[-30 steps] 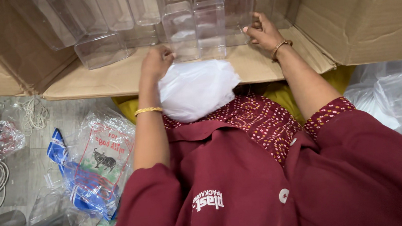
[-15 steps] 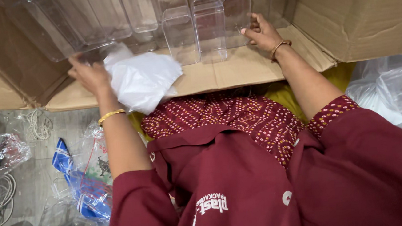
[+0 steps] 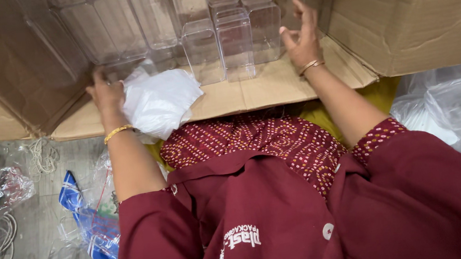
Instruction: The person sits on the floor in front of an open cardboard box of clear plastic containers. They open a plastic poly bag, place containers into it one at a time, gather and twist the bag closed, and set the filled bag aside while continuing with more containers.
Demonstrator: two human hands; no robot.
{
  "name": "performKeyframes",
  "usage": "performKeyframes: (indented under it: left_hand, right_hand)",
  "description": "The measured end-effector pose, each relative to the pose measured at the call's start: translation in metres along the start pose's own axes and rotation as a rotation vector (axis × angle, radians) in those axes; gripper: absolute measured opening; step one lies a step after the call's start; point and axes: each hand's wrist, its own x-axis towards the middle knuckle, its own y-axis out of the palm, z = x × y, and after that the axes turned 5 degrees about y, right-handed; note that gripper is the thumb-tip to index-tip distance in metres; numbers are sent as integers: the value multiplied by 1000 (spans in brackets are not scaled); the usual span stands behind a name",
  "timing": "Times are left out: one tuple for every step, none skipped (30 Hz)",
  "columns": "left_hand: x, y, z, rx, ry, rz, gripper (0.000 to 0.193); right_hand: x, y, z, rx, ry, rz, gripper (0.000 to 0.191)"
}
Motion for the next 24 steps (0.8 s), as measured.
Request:
performKeyframes:
  left_hand:
    - [0, 2, 0, 35, -1, 61, 71]
    - [1, 4, 0, 78, 41, 80, 64]
    - [0, 6, 1, 120, 83, 98, 59]
    - [0, 7, 1, 163, 123, 116, 54]
    - [0, 8, 1, 105, 170, 116, 61]
    - [-3, 10, 0, 51, 217, 117, 68]
    - [-6, 12, -1, -3, 263, 119, 75]
    - [-9, 13, -2, -13, 270, 143, 77]
    - [-12, 15, -4, -23, 277, 169, 79]
    - [-15, 16, -5, -35, 282, 197, 82]
    - [-16, 18, -7, 0, 335, 167, 80]
    - [-16, 21, -10, 34, 389, 135, 78]
    - [-15, 24, -12, 67, 442, 101, 75]
    - [-15, 26, -14, 50, 431, 105, 73]
    - [-14, 29, -15, 36, 420, 108, 71]
    - [-14, 30, -15, 23, 410, 110, 69]
    - [-14, 32, -16, 20, 414, 89, 68]
    - [-13, 34, -17, 16, 420, 67, 67]
    - [-14, 35, -18, 11, 426, 48, 66]
    - [-16, 37, -18, 28, 429, 66, 66]
    - [-17, 36, -18, 44, 432, 83, 67]
    - [-18, 36, -19, 59, 436, 97, 67]
    - [-19, 36, -20, 76, 467, 104, 66]
    - [-20, 36, -20, 96, 499, 110, 65]
  right_hand:
    - [-4, 3, 6, -28, 56, 32, 68]
    - [-7, 8, 12, -55, 110, 63, 69]
    - [-6, 15, 18, -57, 34, 73, 73]
    - [-7, 22, 22, -59, -43, 84, 78]
    - [-7, 29, 24, -60, -118, 96, 83]
    - [-7, 35, 24, -41, -154, 130, 88]
    - [-7, 42, 23, -21, -188, 165, 93]
    - [-7, 48, 20, -2, -222, 201, 98]
    - [-6, 52, 16, -35, -266, 193, 99]
    - [-4, 56, 12, -70, -310, 185, 101]
    - [-1, 60, 8, -107, -356, 177, 103]
    - [2, 63, 4, -80, -337, 186, 102]
    - [5, 66, 2, -52, -319, 195, 101]
    - [8, 68, 1, -24, -300, 206, 100]
    - [9, 69, 2, -56, -327, 203, 94]
    - [9, 70, 2, -86, -354, 198, 88]
    - [9, 71, 2, -116, -381, 192, 82]
    - [7, 70, 5, -85, -363, 213, 83]
    - [3, 69, 7, -56, -344, 235, 83]
    - [-3, 66, 9, -29, -322, 258, 83]
    - [-8, 62, 12, -26, -323, 257, 80]
    - [-12, 58, 14, -22, -327, 255, 77]
    - [-16, 56, 17, -16, -332, 253, 74]
    - [-20, 53, 20, -5, -369, 239, 71]
